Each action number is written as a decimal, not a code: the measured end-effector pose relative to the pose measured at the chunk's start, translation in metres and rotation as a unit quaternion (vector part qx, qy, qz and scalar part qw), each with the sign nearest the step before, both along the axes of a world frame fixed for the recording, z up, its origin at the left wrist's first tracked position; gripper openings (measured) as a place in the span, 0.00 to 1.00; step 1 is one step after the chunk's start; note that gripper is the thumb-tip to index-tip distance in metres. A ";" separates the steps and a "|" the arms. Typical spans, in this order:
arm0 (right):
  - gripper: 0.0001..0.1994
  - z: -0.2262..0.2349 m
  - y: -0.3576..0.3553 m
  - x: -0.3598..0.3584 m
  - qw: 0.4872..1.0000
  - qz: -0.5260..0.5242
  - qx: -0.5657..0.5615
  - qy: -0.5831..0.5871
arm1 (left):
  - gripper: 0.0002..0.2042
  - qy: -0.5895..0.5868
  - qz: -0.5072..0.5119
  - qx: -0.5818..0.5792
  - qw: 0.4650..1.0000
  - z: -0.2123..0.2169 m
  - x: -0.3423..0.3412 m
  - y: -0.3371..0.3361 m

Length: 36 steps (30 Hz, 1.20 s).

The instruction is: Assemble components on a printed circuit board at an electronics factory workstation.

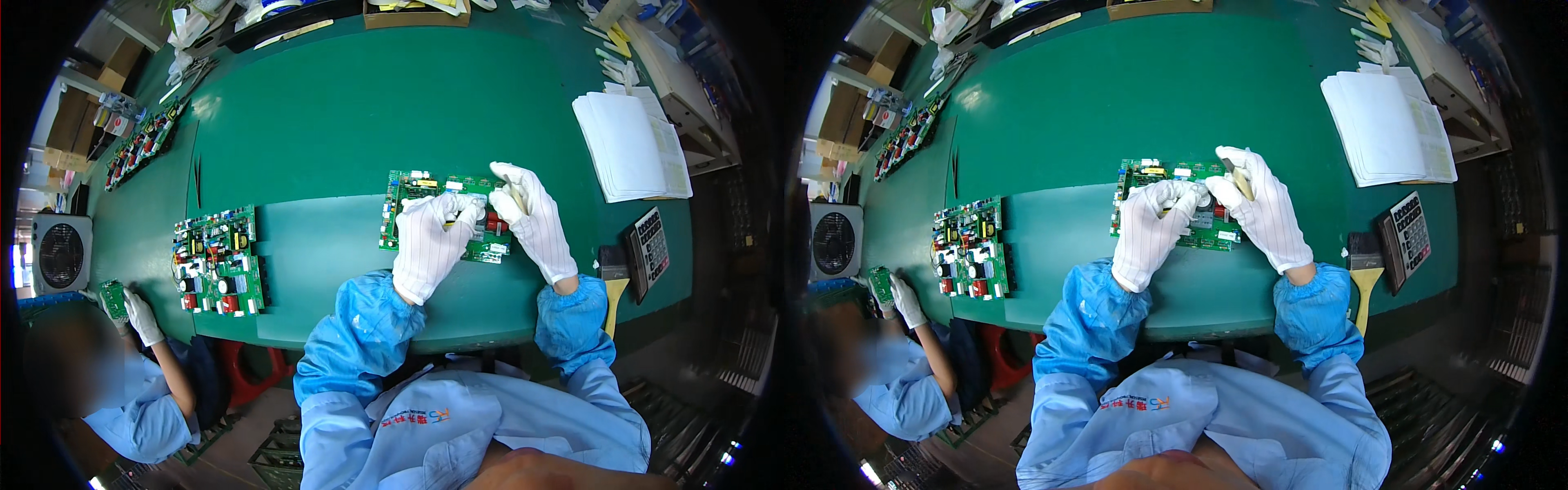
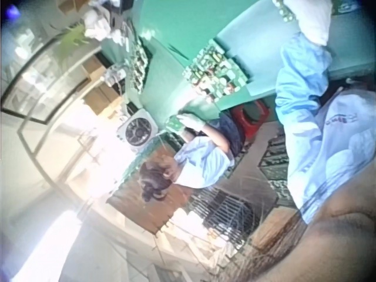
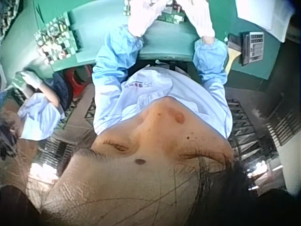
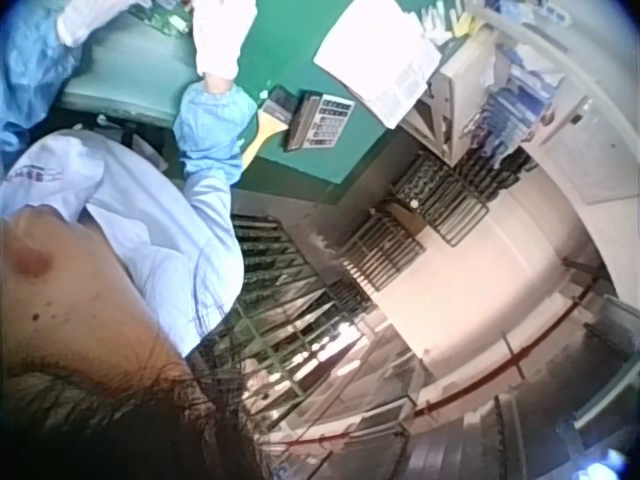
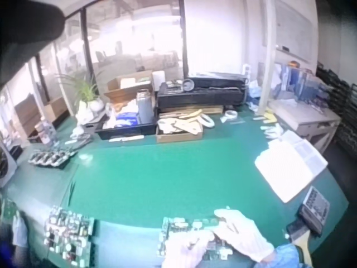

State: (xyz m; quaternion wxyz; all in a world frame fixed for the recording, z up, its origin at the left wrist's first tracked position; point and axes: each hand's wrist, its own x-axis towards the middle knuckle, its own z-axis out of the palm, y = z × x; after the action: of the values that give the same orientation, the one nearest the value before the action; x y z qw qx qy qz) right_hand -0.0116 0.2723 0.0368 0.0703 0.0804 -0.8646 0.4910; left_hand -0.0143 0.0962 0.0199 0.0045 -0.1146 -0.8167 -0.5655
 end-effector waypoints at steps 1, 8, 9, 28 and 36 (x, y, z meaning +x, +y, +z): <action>0.20 -0.002 0.002 0.001 1.000 0.003 0.015 0.024 | 0.07 0.034 -0.004 0.004 0.999 -0.002 -0.001 -0.002; 0.15 0.004 -0.012 0.009 0.991 0.002 0.091 0.094 | 0.08 -0.019 0.014 0.078 0.997 0.000 0.000 -0.001; 0.15 -0.002 -0.014 0.009 0.972 -0.008 0.143 0.186 | 0.08 -0.020 0.013 0.078 0.997 0.002 0.000 -0.001; 0.15 -0.016 -0.032 0.005 0.905 -0.081 0.270 0.318 | 0.07 0.115 0.014 -0.046 0.992 -0.025 -0.006 -0.008; 0.11 -0.008 -0.025 0.004 0.957 -0.073 0.128 0.249 | 0.10 -0.073 0.020 0.124 0.989 -0.011 -0.006 -0.006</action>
State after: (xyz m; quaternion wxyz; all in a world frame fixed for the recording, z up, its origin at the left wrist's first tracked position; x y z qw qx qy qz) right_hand -0.0073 0.2471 0.0285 0.3078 0.1448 -0.8789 0.3345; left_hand -0.0207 0.0900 0.0087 -0.0303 -0.0552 -0.7405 -0.6692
